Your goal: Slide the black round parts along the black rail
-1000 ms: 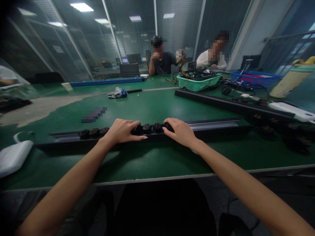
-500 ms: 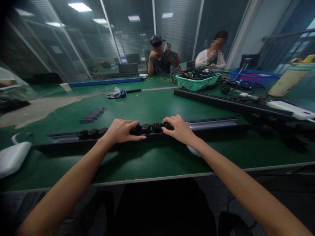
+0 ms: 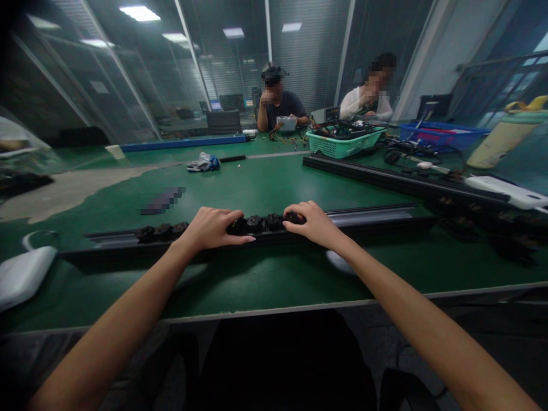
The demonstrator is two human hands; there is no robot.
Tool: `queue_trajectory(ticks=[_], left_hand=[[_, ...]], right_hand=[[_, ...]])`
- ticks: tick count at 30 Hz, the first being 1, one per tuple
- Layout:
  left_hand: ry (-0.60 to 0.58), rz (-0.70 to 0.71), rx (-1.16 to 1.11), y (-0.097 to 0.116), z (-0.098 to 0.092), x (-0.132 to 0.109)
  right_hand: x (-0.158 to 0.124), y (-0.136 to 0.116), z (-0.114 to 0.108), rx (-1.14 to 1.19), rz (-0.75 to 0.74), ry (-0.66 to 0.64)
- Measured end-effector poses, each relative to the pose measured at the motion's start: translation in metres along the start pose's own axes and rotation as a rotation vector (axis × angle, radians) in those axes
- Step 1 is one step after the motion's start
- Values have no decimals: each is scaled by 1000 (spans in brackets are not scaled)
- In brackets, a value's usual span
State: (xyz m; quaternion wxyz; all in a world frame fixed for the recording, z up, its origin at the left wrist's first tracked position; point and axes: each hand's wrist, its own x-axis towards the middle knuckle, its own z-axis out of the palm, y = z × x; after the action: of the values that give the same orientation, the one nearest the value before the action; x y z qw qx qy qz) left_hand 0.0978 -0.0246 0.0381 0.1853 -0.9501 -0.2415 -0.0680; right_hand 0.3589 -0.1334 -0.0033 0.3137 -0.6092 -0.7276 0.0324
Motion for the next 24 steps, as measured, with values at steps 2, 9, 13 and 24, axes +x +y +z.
queue_trajectory(ticks=[2, 9, 13, 24], left_hand=[[5, 7, 10, 0, 1, 0], [7, 6, 22, 0, 2, 0], [1, 3, 22, -1, 2, 0], [-3, 0, 15, 0, 0, 0]], right_hand=[[0, 1, 1, -5, -2, -3], [3, -1, 1, -17, -1, -4], [3, -1, 0, -12, 3, -7], [2, -2, -3, -20, -6, -14]])
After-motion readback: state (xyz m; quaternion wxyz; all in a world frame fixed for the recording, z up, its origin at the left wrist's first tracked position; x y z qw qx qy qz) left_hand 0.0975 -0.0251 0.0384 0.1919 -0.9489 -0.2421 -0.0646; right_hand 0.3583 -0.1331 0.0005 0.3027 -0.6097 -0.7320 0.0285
